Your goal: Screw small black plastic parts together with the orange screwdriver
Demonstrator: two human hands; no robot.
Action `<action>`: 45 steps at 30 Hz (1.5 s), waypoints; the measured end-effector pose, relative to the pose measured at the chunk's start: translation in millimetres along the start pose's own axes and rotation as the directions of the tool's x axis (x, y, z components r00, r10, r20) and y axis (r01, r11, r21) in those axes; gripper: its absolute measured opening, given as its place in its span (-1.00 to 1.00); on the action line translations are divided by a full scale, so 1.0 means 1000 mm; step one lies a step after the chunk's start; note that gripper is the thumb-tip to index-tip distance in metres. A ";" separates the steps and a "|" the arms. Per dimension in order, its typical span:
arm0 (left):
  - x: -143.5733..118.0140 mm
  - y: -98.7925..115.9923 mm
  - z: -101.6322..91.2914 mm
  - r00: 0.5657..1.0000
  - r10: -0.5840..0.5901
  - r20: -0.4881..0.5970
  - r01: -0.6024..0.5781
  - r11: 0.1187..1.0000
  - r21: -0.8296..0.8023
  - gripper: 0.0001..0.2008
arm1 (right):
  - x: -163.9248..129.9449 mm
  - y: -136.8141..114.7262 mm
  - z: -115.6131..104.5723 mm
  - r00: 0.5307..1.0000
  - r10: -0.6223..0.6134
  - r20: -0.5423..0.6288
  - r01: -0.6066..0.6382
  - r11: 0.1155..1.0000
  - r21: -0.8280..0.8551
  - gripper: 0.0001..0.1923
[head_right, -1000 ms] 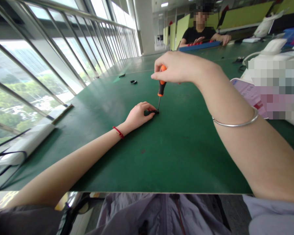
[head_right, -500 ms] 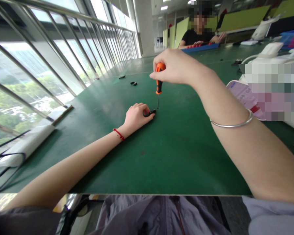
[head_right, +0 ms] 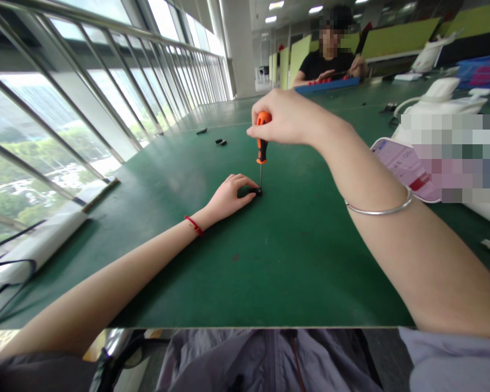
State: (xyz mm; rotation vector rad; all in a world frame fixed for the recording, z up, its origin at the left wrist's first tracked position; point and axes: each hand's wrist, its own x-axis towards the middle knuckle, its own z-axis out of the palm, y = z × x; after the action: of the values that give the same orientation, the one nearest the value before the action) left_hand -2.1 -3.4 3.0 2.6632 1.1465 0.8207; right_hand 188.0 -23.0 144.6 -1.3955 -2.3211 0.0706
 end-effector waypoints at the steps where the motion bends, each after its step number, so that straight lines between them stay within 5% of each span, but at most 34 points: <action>1: 0.000 0.000 0.000 1.000 -0.008 0.001 0.008 1.000 0.003 -0.81 | 0.000 -0.001 0.000 1.000 -0.003 0.008 0.003 1.000 0.002 -0.74; 24: 0.001 -0.001 0.001 0.998 -0.059 -0.002 0.059 0.995 -0.081 -0.85 | 0.010 0.007 0.010 0.995 -0.081 -0.054 0.081 0.997 0.003 -0.77; 30: 0.002 -0.004 0.001 0.996 -0.088 -0.003 0.087 0.983 -0.163 -0.85 | 0.001 0.001 0.004 0.998 -0.014 0.065 0.008 0.996 0.084 -0.67; 35: 0.003 -0.005 0.001 0.995 -0.101 -0.005 0.098 0.979 -0.176 -0.85 | 0.001 0.000 0.003 0.998 -0.068 0.012 0.068 0.996 0.057 -0.83; 42: 0.002 -0.004 0.001 0.995 -0.101 -0.015 0.097 0.979 -0.180 -0.84 | 0.002 0.002 0.004 0.997 -0.033 0.063 0.031 0.999 0.032 -0.65; 45: 0.002 -0.004 0.001 0.995 -0.099 -0.010 0.096 0.983 -0.159 -0.83 | 0.004 0.003 0.005 0.997 -0.068 0.024 0.067 0.998 0.015 -0.79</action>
State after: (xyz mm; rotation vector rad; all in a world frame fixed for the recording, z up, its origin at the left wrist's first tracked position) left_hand -2.7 1.0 1.6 2.4566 1.1539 0.8802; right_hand 187.3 -17.7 140.9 -1.3154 -2.3811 0.0847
